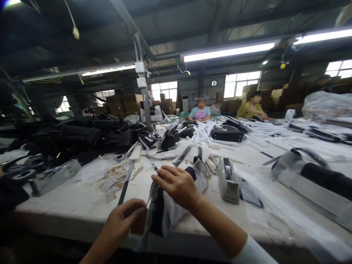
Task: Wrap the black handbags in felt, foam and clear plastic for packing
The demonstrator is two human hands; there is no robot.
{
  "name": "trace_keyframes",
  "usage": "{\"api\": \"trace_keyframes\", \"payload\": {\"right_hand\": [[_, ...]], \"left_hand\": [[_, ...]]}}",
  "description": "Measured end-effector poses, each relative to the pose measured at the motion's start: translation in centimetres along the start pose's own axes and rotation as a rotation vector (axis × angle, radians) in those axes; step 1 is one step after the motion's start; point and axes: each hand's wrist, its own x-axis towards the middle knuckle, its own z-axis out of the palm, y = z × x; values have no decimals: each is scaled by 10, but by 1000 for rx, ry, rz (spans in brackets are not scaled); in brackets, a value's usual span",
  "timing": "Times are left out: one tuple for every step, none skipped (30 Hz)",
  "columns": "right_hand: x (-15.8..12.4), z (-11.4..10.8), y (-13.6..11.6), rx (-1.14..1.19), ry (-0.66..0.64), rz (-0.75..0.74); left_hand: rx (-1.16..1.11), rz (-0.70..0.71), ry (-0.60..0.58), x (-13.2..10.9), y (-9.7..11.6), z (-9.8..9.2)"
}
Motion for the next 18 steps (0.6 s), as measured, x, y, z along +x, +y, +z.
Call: {"api": "trace_keyframes", "payload": {"right_hand": [[0, -1, 0, 4, 0, 1], [0, -2, -1, 7, 1, 6], [0, -2, -1, 7, 5, 14], [0, -1, -2, 5, 11, 25], [0, 0, -3, 5, 18, 34], [0, 0, -4, 9, 21, 43], [-1, 1, -4, 21, 18, 53], [-1, 0, -4, 43, 8, 63], [-3, -1, -3, 74, -4, 77], [-6, -3, -1, 111, -14, 98], [-10, -5, 4, 151, -19, 135], [-16, -8, 10, 190, -18, 199], [-24, -11, 18, 229, -12, 303], [-34, -14, 28, 258, -3, 440], [-44, -16, 40, 273, 6, 592], [-55, -16, 52, 277, 13, 745], [-66, -15, 65, 262, 21, 865], [-75, -13, 78, 240, 23, 951]], "left_hand": [[29, 16, -59, 3, 2, -1], [44, 31, -88, 7, 4, -2], [46, 44, -89, 11, 7, -2], [34, 62, -77, 16, 10, 0], [14, 82, -61, 21, 14, 3], [-6, 103, -54, 25, 18, 7], [-17, 123, -61, 29, 23, 12], [-14, 140, -76, 33, 27, 18], [0, 154, -88, 35, 30, 24], [20, 163, -96, 37, 32, 30], [39, 161, -101, 38, 33, 34], [48, 155, -100, 38, 33, 37], [47, 140, -95, 39, 31, 39], [36, 119, -92, 40, 29, 39], [21, 97, -94, 40, 25, 38], [9, 78, -93, 41, 22, 37], [3, 66, -84, 41, 18, 36], [4, 56, -64, 40, 14, 36]]}}
